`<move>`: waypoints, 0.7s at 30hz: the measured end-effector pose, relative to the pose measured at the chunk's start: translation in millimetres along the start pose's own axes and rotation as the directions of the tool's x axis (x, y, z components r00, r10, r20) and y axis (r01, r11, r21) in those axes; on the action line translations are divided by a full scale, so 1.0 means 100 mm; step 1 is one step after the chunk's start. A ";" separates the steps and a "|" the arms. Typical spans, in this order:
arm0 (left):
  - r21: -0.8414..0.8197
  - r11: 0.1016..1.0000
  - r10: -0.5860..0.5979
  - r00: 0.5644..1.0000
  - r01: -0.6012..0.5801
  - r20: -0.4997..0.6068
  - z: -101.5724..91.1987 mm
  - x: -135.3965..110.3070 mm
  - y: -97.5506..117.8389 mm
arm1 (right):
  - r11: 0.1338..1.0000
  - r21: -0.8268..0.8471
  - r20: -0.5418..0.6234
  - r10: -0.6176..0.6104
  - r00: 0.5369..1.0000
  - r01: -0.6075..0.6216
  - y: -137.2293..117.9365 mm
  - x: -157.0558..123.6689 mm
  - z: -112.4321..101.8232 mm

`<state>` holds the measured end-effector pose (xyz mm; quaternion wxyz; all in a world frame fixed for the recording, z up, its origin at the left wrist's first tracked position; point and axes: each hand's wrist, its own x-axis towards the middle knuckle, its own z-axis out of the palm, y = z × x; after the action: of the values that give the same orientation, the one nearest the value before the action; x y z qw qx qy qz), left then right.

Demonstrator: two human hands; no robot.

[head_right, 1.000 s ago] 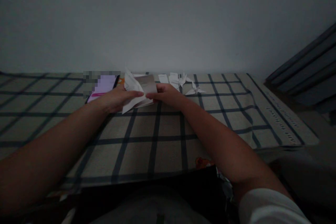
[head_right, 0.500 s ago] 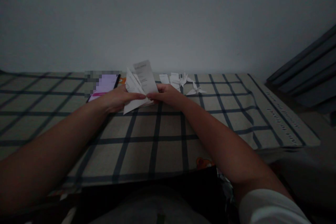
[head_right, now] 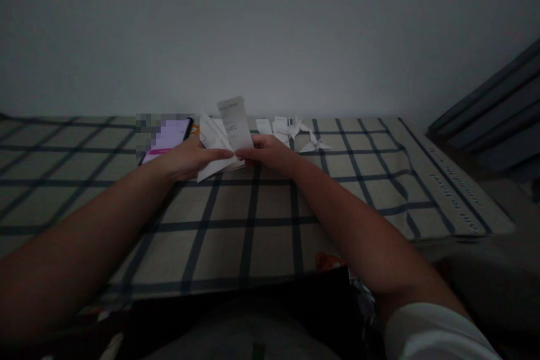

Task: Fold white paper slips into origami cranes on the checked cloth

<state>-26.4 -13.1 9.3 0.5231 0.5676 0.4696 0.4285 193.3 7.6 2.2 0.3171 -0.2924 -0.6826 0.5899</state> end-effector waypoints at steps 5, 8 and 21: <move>-0.025 0.999 -0.026 0.999 0.027 0.039 -0.01 -0.01 0.01 | 0.998 0.042 -0.015 -0.037 0.999 0.038 0.00 0.01 0.03; -0.014 0.999 -0.033 0.998 0.034 0.053 -0.02 -0.01 0.03 | 0.999 0.019 -0.023 -0.049 0.999 0.049 0.01 0.02 0.03; -0.007 0.999 -0.040 0.996 0.040 -0.082 -0.01 0.02 0.00 | 0.998 -0.058 -0.060 0.035 0.998 -0.038 -0.03 0.00 0.00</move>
<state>-27.2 -10.8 9.1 0.5133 0.5388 0.5008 0.4420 193.4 6.7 5.1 0.3173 -0.3312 -0.6847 0.5664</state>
